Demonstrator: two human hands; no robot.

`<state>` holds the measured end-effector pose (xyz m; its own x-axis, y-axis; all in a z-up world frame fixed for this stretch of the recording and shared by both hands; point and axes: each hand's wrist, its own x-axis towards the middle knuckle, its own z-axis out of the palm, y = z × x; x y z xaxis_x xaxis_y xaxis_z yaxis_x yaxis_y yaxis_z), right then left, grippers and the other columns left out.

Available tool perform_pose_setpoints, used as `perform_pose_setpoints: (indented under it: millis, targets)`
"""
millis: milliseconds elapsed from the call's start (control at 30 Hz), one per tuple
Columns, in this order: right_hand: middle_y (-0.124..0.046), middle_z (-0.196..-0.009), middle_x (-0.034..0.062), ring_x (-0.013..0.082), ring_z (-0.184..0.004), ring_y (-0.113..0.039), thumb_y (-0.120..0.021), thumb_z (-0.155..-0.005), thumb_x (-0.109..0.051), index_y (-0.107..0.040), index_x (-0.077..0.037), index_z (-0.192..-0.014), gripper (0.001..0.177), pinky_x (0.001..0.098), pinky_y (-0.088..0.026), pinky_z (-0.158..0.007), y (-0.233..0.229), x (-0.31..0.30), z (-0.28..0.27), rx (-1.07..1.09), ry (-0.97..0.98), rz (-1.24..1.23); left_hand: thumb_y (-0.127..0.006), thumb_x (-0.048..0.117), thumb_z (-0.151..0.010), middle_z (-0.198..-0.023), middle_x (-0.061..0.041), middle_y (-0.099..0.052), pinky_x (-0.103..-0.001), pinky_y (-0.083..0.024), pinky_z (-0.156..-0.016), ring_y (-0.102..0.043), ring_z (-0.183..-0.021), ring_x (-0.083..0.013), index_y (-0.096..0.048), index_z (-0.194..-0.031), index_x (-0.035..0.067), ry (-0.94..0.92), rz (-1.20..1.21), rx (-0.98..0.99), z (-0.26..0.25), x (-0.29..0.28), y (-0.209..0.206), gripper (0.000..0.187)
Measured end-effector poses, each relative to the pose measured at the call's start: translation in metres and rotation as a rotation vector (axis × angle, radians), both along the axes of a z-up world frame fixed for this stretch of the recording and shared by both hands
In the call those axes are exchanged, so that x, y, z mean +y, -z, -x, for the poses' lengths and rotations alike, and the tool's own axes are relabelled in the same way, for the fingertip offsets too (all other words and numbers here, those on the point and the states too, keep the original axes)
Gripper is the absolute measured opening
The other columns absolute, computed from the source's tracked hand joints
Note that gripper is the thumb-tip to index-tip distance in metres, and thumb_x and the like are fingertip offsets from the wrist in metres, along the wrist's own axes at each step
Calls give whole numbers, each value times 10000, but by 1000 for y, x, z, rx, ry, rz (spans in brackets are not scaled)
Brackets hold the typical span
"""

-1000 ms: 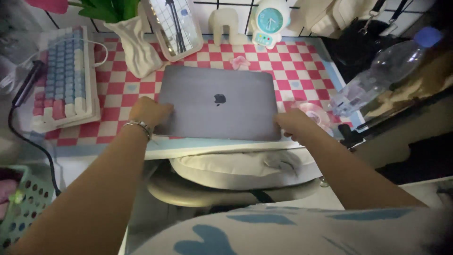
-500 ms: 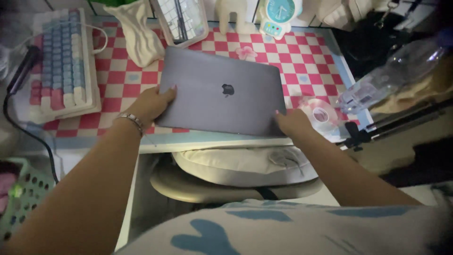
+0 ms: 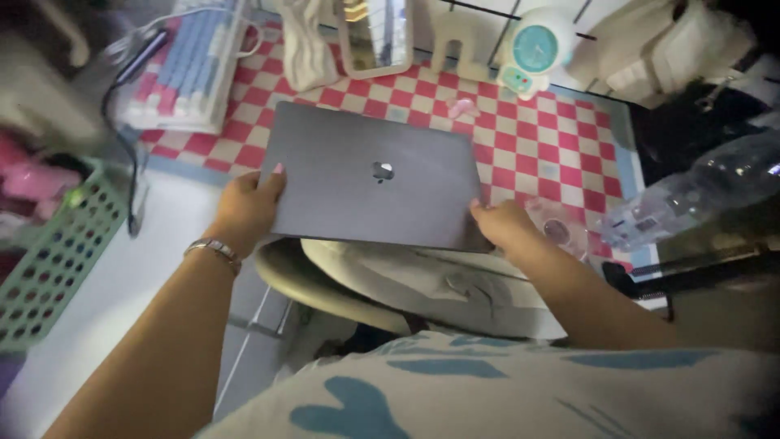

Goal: The person is tidying up and cleaning a desk surface, including wiping surfaces and organizing items.

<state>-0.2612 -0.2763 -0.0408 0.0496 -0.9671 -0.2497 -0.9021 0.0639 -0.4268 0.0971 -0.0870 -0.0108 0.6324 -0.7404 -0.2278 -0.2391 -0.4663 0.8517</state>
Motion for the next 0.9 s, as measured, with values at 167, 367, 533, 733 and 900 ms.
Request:
perform_pose_setpoints:
  millis: [167, 367, 533, 733, 900]
  targets:
    - [-435, -563, 58, 198, -494, -353, -580, -1000, -508, -629, -5, -804, 542, 432, -263, -487, 10, -7, -18, -280, -122, -272, -574, 489, -1003, -931, -168, -745, -373, -512, -780, -670, -844, -219, -705, -1104, -49, -188, 100, -55, 12, 80, -11, 562]
    - [-413, -554, 18, 161, -468, -311, -542, -1009, -475, -592, -56, -752, 494, 391, -233, -456, -13, 22, -86, -338, -491, -361, -540, 495, -1030, -839, -73, -669, -314, -466, -657, -577, -729, -145, -691, -1073, -40, -521, 220, 13, 74, 214, -22, 558]
    - [-382, -554, 15, 148, -467, -307, -549, -1011, -489, -529, -53, -725, 522, 385, -241, -444, -41, 103, -145, -286, -729, -346, -490, 519, -1049, -690, -17, -528, -318, -368, -506, -445, -566, -130, -683, -1027, -16, -865, 154, 53, 132, 323, -17, 569]
    - [-302, -521, -19, 126, -444, -214, -563, -996, -548, -364, -143, -657, 565, 361, -124, -443, -49, 221, -197, -125, -965, -525, -480, 534, -1048, -705, 23, -562, -277, -393, -552, -447, -607, -84, -683, -955, 11, -1138, 234, 74, 174, 447, 26, 568]
    - [-315, -514, -23, 127, -461, -233, -593, -962, -513, -404, -141, -574, 570, 377, -137, -450, 5, 305, -251, -110, -1146, -520, -459, 555, -1097, -762, -70, -574, -345, -430, -654, -458, -694, -155, -666, -928, -45, -1283, 73, 17, 193, 528, 45, 657]
